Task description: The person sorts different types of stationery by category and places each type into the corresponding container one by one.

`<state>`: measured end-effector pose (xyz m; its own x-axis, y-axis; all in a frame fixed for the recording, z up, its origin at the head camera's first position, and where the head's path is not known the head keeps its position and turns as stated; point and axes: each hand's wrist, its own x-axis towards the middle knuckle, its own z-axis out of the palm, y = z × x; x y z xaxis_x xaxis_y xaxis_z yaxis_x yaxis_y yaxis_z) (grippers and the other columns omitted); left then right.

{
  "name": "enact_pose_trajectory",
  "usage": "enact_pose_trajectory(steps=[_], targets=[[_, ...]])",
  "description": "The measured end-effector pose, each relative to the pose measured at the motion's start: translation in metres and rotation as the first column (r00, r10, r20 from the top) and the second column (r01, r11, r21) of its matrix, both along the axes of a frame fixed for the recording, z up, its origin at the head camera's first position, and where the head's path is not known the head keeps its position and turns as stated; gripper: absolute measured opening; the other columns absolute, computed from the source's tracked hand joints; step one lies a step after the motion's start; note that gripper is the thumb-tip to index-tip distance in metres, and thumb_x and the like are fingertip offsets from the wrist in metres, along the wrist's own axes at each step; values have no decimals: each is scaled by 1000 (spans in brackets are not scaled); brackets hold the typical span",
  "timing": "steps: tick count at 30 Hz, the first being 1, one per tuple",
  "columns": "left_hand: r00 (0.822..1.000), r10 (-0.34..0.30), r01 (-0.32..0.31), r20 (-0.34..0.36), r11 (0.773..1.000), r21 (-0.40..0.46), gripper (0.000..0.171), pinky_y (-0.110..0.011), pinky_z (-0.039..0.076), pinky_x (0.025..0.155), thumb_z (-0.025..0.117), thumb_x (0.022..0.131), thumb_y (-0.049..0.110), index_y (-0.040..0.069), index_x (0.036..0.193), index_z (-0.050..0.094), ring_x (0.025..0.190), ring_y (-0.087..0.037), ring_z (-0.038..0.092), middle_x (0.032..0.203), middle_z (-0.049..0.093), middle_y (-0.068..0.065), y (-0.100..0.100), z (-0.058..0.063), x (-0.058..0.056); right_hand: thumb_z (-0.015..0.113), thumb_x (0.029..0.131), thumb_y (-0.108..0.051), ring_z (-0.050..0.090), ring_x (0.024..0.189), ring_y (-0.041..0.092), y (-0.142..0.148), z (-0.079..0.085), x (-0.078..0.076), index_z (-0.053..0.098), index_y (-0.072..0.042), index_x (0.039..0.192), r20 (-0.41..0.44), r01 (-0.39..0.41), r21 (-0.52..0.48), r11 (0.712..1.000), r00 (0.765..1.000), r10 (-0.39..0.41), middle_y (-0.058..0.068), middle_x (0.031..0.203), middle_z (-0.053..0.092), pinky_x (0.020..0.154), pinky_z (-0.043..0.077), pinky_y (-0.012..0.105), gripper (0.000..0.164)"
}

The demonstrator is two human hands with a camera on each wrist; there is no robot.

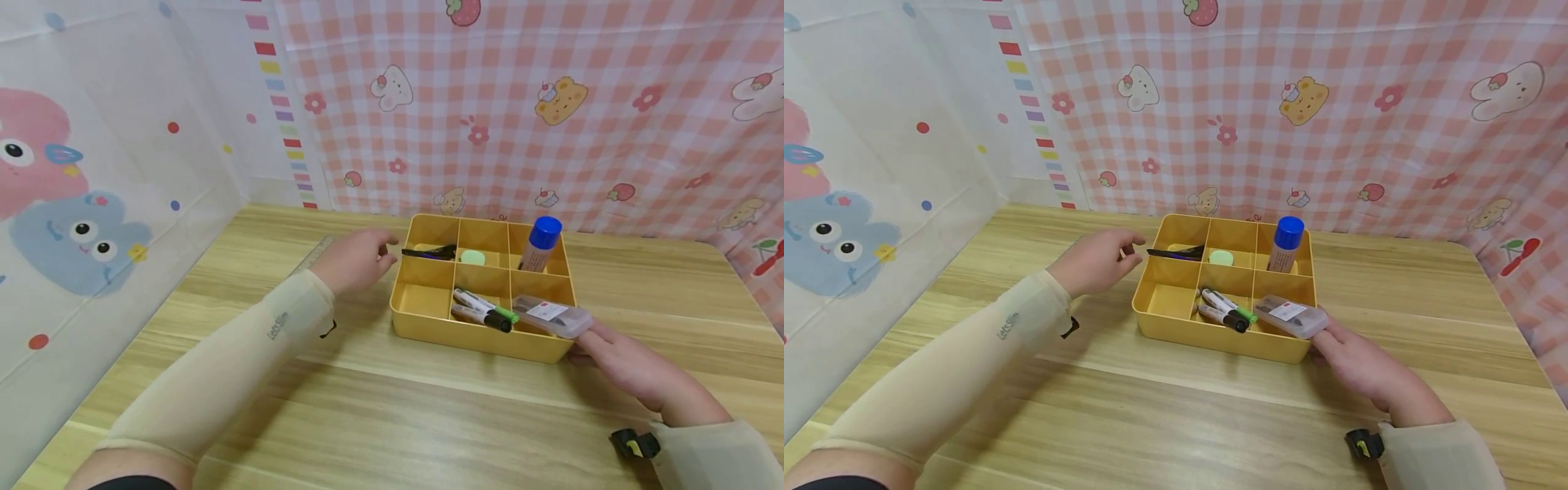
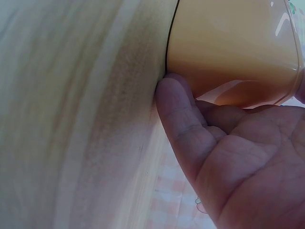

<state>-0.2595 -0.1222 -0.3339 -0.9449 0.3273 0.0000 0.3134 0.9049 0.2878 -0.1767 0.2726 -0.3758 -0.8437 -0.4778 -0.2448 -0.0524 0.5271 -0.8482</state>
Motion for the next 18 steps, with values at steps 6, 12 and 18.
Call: enact_pose_trajectory(steps=[6,12,18], targets=[[1000,31,-30,0,997,-65,42,-38,50,85,51,95,38,15,131,52,92,-14,52,110,59,0,-14,1,6,26,103,-44,44,116,33,0,-1,0,20,8,143,5,5,-2,1000,1000,-5,31,143,26,93,46,48,66],[997,72,-68,38,993,-93,47,-42,45,94,51,95,39,13,134,48,106,-19,50,123,57,-5,-33,-4,8,26,103,-44,44,116,33,0,0,-1,20,9,143,10,4,0,1000,1000,-4,32,143,26,93,46,48,67],[989,119,-108,89,988,-112,52,-45,43,97,52,94,40,10,136,45,113,-22,47,132,50,-9,-51,-7,13,25,103,-44,45,115,33,-1,-1,0,20,10,142,5,10,6,1000,1000,-10,33,142,27,93,46,49,67]])
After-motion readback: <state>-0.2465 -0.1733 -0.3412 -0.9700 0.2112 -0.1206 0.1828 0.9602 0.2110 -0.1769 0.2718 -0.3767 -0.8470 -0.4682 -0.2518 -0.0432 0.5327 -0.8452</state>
